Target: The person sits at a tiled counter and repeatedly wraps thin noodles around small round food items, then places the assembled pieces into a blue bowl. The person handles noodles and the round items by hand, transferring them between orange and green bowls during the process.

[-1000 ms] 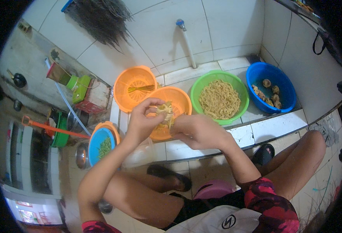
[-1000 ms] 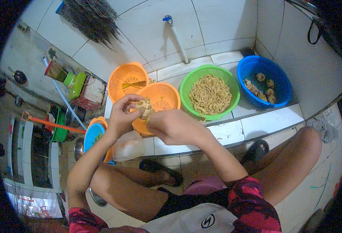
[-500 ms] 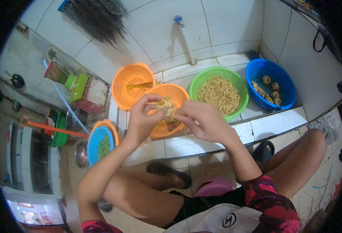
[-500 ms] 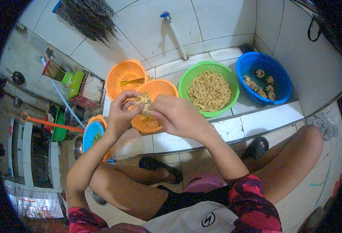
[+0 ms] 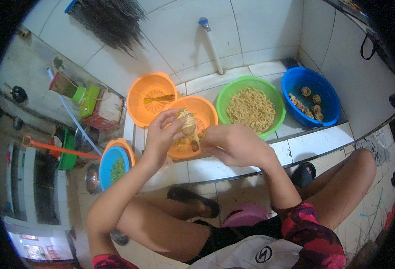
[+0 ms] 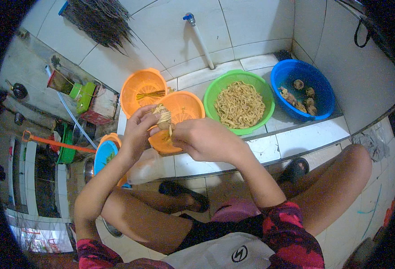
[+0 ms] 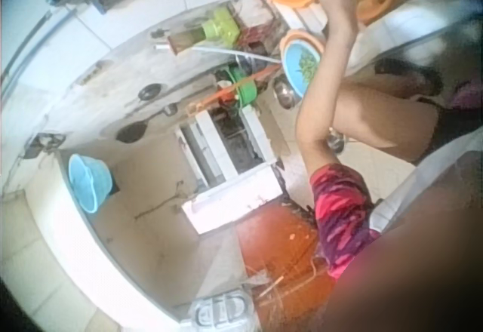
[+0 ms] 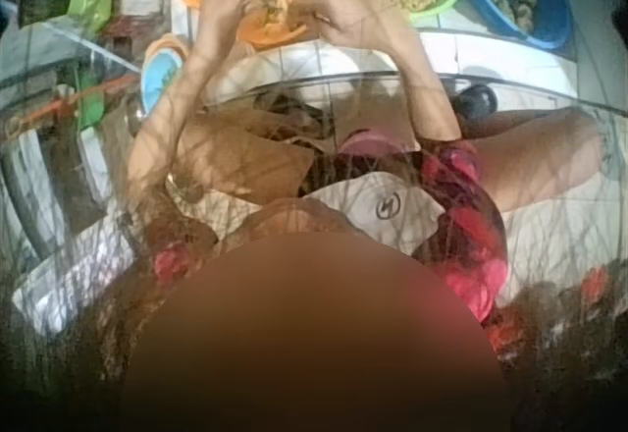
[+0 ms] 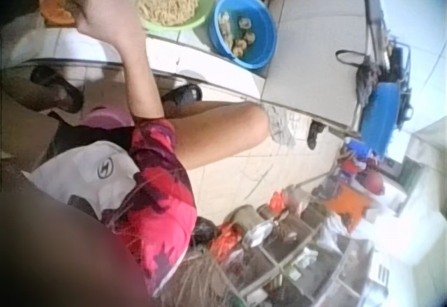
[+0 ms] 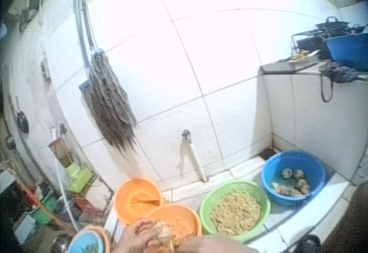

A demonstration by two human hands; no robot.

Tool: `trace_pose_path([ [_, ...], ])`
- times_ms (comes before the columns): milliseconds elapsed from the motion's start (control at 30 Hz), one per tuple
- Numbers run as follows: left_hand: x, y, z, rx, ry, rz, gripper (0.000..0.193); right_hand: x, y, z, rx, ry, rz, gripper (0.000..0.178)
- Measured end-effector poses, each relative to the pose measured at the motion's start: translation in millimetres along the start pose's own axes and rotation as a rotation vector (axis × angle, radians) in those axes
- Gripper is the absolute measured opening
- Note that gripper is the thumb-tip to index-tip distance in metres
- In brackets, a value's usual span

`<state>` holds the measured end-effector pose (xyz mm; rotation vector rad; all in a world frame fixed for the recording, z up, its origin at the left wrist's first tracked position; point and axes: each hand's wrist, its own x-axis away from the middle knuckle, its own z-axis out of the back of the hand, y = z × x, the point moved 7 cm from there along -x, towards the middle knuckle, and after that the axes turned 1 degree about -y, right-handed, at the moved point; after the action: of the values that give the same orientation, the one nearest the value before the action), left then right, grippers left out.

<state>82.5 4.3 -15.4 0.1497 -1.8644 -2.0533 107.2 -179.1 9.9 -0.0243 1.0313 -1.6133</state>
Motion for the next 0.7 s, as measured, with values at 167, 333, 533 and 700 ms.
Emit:
trace_pose_path([
  [167, 8, 4, -12, -0.081, -0.085, 0.000, 0.039, -4, -3, -1, -0.055, 0.096, 0.026, 0.009],
  [333, 17, 7, -27, -0.107, -0.201, 0.080, 0.034, -3, -3, 9, -0.040, 0.183, 0.034, 0.008],
  [533, 16, 8, -30, -0.176, -0.261, 0.064, 0.033, -2, 1, 13, -0.001, 0.188, 0.014, 0.008],
  [700, 11, 4, -24, -0.108, -0.226, 0.091, 0.034, -1, 3, 12, 0.013, 0.129, -0.020, 0.009],
])
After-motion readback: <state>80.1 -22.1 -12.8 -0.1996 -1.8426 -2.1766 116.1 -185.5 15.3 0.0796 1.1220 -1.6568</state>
